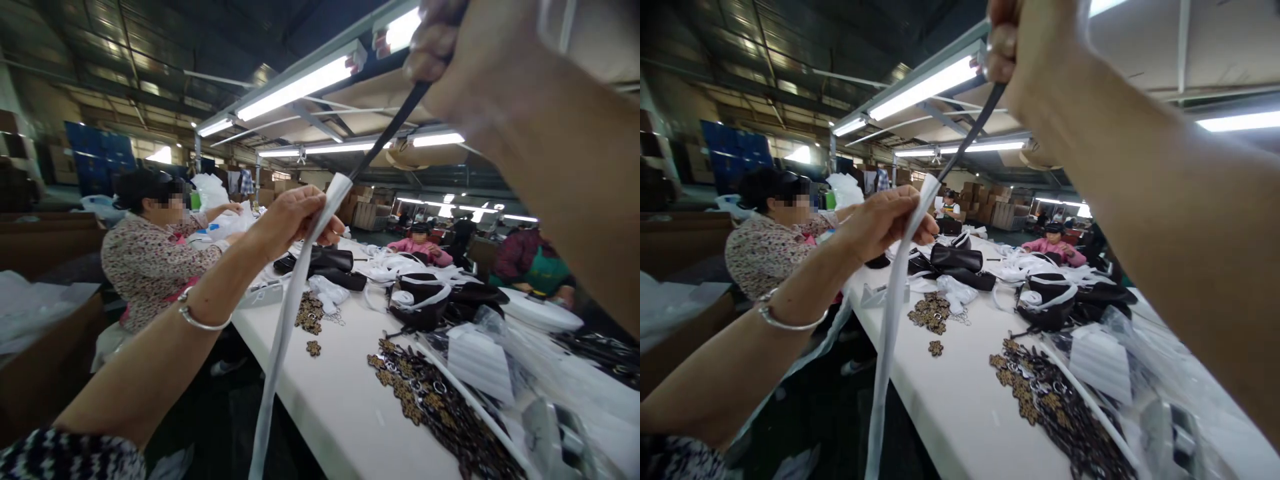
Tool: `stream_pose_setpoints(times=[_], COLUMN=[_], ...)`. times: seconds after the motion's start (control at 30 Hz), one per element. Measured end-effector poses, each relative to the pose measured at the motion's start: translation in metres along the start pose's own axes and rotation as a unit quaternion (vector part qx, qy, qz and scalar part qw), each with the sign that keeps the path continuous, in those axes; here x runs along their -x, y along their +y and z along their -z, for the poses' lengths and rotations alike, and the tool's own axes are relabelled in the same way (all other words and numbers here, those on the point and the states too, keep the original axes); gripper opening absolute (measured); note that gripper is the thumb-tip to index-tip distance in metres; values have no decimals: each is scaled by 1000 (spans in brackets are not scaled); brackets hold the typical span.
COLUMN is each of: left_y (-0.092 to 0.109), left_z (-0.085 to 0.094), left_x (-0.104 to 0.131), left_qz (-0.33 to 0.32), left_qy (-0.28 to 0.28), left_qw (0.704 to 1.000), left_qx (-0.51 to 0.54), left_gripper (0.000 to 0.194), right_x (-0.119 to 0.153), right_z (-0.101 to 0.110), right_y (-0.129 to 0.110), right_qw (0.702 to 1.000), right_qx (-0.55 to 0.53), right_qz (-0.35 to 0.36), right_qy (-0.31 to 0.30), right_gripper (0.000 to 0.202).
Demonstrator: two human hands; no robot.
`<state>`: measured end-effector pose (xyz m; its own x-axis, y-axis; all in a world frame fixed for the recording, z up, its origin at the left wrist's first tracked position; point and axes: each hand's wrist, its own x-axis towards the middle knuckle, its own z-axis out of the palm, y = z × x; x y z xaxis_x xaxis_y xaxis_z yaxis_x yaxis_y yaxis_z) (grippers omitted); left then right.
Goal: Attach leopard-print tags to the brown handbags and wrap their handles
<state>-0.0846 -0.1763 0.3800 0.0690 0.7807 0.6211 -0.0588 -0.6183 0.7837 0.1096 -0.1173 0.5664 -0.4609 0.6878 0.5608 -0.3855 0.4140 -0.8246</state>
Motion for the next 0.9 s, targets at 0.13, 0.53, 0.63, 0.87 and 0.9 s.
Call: stream_pose_setpoints(times=[0.13,0.53,0.63,0.87,0.9], left_y=[-27,-109,-143,-177,-175], left_z=[-23,-40,-33,-37,-40], left_x=[15,75,111,136,132], left_qz=[26,59,106,179,181], left_qy=[7,213,241,188,178], left_qw=[997,974,960,963,965], left_qx=[76,-53,-101,-69,-59], left_gripper=[16,28,25,34,35], right_x=[24,72,67,59,55], right_z=[-37,-10,30,79,78], right_y=[57,194,204,201,195], right_qw=[1000,961,937,942,950], right_qx=[12,-186,-196,-154,-142], right_qz=[21,-125,-131,-82,-74], right_qy=[-14,160,259,288,268], right_gripper=[48,27,30,31,31])
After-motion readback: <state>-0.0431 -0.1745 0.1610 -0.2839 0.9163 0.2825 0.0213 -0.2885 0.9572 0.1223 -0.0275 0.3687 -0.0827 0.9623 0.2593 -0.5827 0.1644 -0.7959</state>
